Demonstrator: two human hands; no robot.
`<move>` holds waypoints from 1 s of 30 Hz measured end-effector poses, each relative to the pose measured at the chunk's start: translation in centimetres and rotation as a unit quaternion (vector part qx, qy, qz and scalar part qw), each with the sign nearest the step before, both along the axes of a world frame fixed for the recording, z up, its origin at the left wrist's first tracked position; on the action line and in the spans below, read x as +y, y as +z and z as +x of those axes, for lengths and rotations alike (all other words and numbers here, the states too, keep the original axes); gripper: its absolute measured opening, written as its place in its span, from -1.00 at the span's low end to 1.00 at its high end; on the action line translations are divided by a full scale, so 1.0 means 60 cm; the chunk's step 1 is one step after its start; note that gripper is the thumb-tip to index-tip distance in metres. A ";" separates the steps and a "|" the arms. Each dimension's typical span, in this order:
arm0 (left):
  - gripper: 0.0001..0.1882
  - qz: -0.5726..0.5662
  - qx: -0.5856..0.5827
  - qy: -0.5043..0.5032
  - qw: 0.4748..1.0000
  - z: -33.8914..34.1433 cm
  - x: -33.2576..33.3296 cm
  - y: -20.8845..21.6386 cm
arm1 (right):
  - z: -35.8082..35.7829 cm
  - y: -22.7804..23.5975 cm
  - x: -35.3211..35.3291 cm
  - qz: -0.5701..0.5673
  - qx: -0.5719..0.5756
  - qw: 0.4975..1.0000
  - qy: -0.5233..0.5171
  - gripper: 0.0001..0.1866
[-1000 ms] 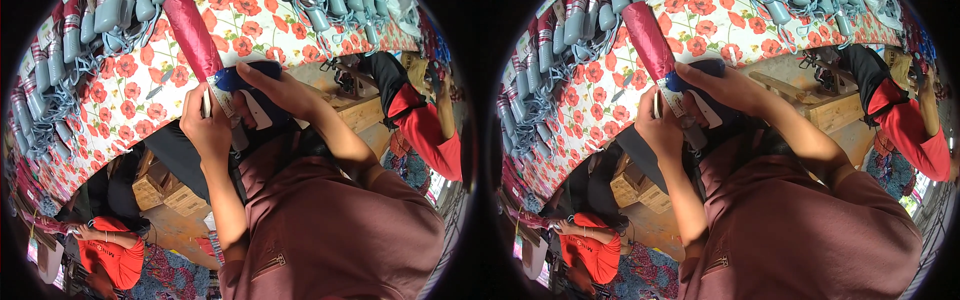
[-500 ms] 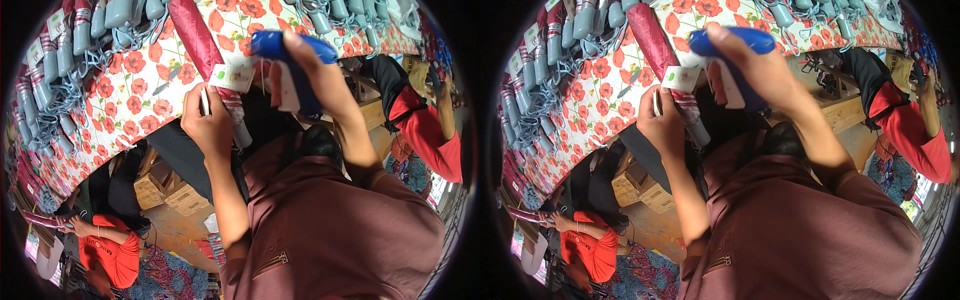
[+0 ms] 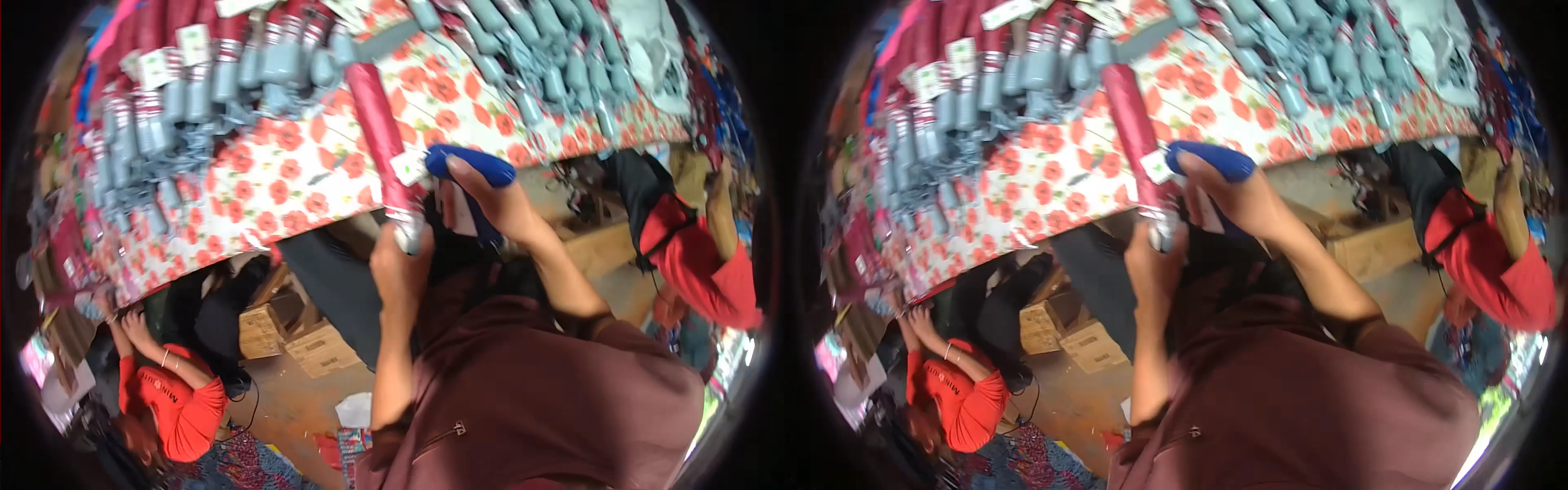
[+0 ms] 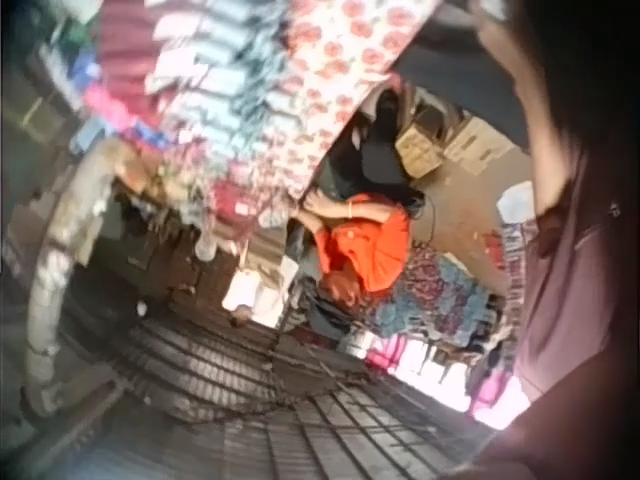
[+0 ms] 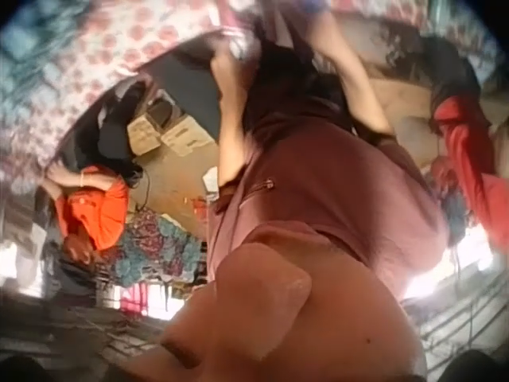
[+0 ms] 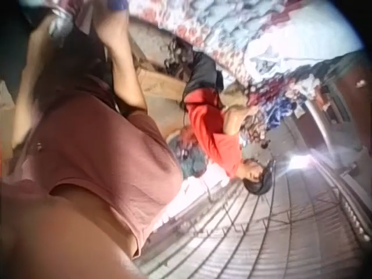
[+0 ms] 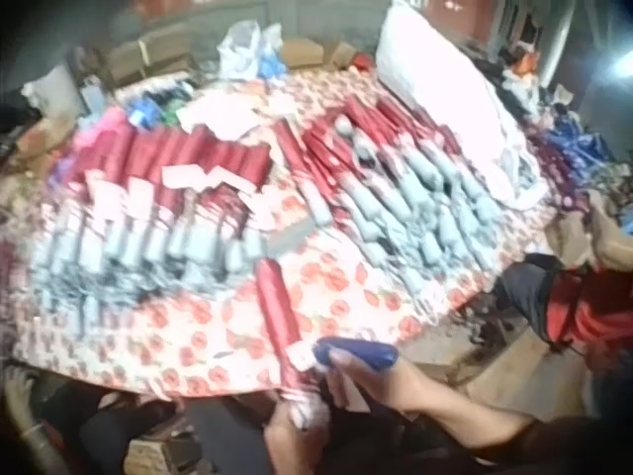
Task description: Applying adhesive labels to the handles of small umbrellas at a production table.
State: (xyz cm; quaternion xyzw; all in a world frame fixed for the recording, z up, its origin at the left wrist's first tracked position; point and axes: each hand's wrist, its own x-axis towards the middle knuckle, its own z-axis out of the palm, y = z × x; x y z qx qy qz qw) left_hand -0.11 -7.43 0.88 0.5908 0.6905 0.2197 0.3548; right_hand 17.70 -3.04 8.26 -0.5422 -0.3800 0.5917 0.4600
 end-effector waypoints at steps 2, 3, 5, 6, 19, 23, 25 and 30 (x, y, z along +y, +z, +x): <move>-0.70 -0.023 -0.091 0.009 0.996 -0.002 0.000 0.001 | 0.007 -0.011 -0.003 0.030 -0.030 0.999 -0.005 -0.70; -0.72 0.015 -0.149 0.018 0.989 -0.006 0.000 0.005 | 0.014 -0.016 -0.005 0.030 -0.047 0.998 0.009 -0.69; -0.71 0.058 -0.142 0.037 0.987 -0.012 0.005 0.036 | 0.013 0.010 -0.004 -0.016 -0.019 1.000 0.011 -0.67; -0.70 0.073 -0.151 0.047 0.985 -0.016 0.000 0.050 | 0.009 0.026 -0.011 -0.089 -0.007 0.996 0.004 -0.65; -0.61 0.315 0.152 0.074 0.934 -0.286 0.291 0.252 | -0.009 0.025 -0.031 -0.100 0.015 0.995 0.008 -0.57; -0.57 0.465 0.265 0.137 0.834 -0.297 0.367 0.322 | -0.008 0.029 -0.045 -0.108 0.015 0.994 0.011 -0.57; -0.59 0.452 0.183 0.173 0.856 -0.277 0.354 0.316 | -0.008 0.026 -0.041 -0.095 0.017 0.995 0.007 -0.58; -0.79 0.131 -0.367 0.240 0.889 -0.226 0.269 0.195 | -0.016 0.018 -0.038 -0.103 0.013 0.995 0.006 -0.61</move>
